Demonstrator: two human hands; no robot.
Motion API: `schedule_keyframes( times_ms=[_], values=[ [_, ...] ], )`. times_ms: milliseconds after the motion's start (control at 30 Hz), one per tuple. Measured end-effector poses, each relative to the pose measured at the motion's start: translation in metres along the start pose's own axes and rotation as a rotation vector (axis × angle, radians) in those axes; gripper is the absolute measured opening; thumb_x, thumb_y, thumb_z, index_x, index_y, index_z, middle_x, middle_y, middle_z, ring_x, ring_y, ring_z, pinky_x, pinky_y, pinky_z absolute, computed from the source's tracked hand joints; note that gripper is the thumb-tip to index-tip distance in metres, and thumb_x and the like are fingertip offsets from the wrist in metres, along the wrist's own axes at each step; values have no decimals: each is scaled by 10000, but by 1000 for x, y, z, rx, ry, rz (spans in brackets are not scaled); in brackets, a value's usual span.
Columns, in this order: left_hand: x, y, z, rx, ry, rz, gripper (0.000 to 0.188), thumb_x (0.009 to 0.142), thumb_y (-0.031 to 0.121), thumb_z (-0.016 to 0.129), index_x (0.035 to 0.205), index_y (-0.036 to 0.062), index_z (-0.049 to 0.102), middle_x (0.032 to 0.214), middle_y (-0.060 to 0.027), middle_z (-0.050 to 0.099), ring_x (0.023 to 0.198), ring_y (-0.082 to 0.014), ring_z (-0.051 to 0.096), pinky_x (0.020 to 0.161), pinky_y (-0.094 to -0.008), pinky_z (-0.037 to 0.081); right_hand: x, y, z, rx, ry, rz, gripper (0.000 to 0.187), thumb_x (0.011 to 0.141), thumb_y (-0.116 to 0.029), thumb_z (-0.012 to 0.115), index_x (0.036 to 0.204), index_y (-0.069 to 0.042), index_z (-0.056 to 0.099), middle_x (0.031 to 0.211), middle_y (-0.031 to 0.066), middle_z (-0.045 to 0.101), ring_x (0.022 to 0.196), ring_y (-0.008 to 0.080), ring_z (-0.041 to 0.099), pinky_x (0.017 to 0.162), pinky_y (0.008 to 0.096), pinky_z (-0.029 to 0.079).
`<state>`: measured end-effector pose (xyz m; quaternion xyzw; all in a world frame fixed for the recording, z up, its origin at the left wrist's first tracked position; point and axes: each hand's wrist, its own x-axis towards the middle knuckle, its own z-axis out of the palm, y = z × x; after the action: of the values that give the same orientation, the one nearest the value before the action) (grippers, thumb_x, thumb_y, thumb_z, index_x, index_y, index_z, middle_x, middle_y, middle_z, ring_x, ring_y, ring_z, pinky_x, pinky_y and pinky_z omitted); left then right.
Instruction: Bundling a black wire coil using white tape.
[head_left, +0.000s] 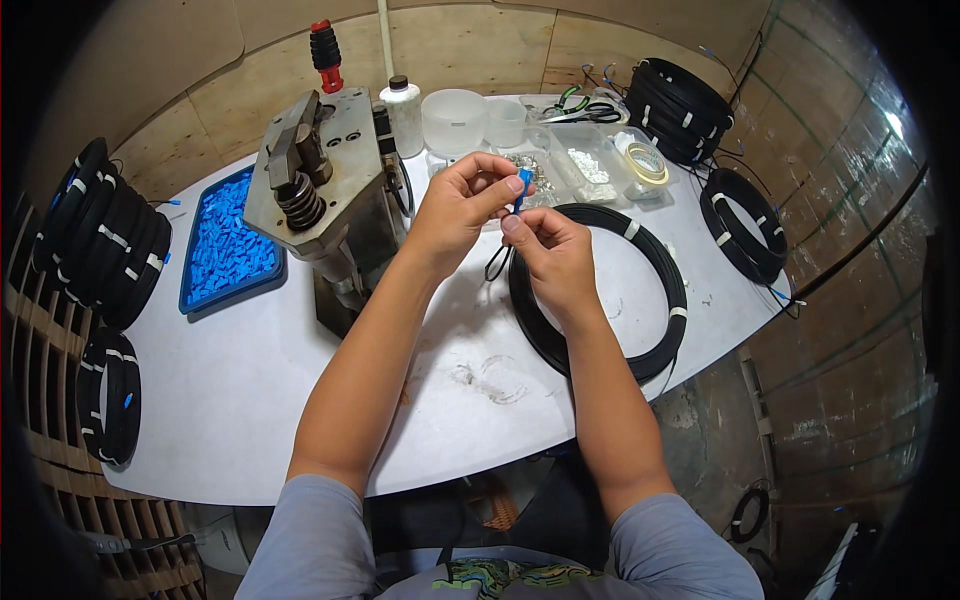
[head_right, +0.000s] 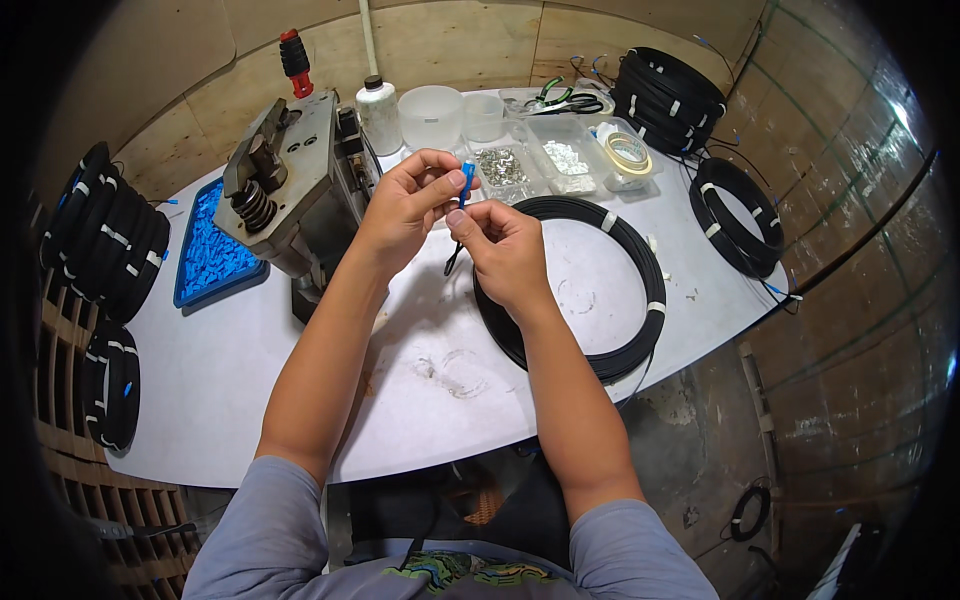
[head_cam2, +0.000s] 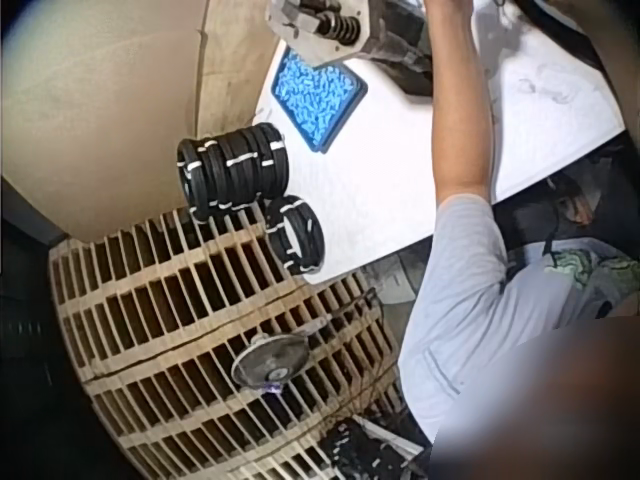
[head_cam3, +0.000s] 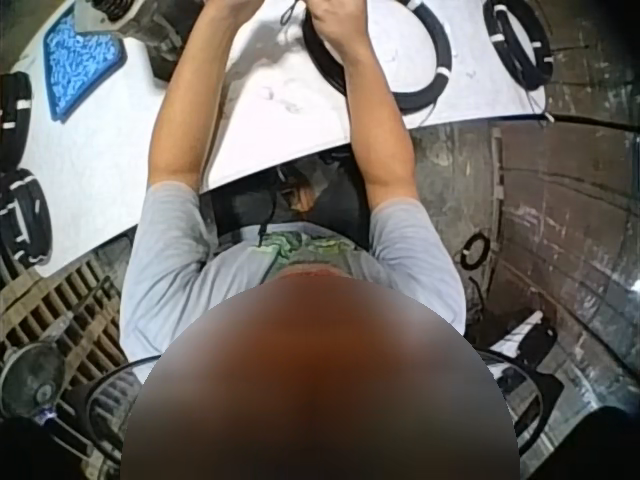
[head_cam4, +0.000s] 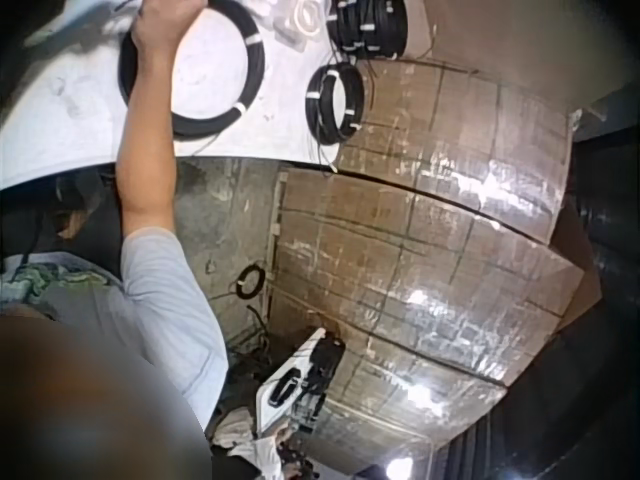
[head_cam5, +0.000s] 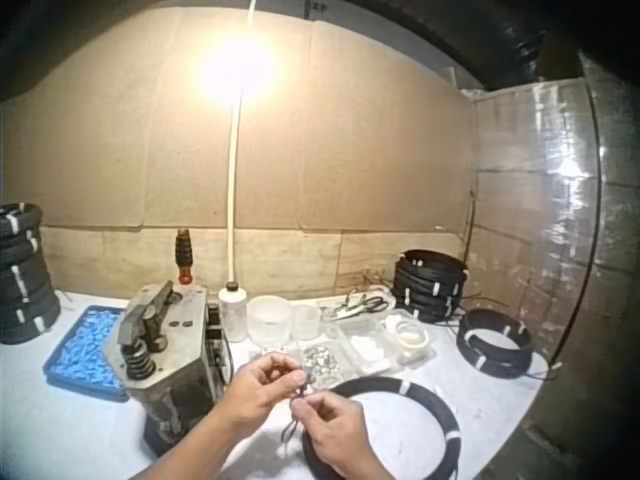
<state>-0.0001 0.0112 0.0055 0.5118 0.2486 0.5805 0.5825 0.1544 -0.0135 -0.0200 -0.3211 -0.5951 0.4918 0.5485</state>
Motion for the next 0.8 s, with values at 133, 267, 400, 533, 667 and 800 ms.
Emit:
schedule_keyframes(
  times_ms=[133,267,400,533,667,800],
  values=[
    [-1,2,3,-7,27,14,154,929,75,669,1063,40,600,979,-78,679,956,-144,651,765,-267,506,-1,-3,0,-24,8,21,170,931,-170,702,902,-3,681,806,14,666,758,69,590,736,227,468],
    [-1,-1,3,-13,22,2,159,928,79,671,1064,31,604,975,-77,673,947,-145,650,761,-279,518,-1,-2,2,-2,3,-2,167,933,-169,700,901,-6,681,801,11,664,752,66,587,729,224,464],
    [0,-3,1,-12,16,-11,166,925,84,677,1063,25,609,968,-70,664,913,-139,642,761,-281,523,-1,-2,1,-17,-2,-4,163,933,-164,699,892,-8,677,796,10,662,745,61,584,717,220,460],
    [0,-5,-1,-4,17,-28,159,924,90,679,1054,27,612,955,-61,655,882,-132,631,761,-278,523,-1,-2,1,-18,-8,-6,158,936,-153,693,878,-9,668,792,12,659,742,60,581,714,219,459],
    [0,-7,3,-20,43,-21,156,916,114,693,1029,30,626,906,-30,646,804,-94,600,725,-249,501,-2,-4,3,-28,7,-4,153,940,-143,686,872,-8,663,788,12,658,742,60,580,719,219,461],
    [1,-8,2,-31,51,-2,165,907,128,707,1018,28,637,879,-16,651,736,-66,583,677,-217,486,0,-1,4,11,16,-59,168,930,-162,699,865,-8,682,758,2,668,679,42,554,633,214,449]
  ],
)
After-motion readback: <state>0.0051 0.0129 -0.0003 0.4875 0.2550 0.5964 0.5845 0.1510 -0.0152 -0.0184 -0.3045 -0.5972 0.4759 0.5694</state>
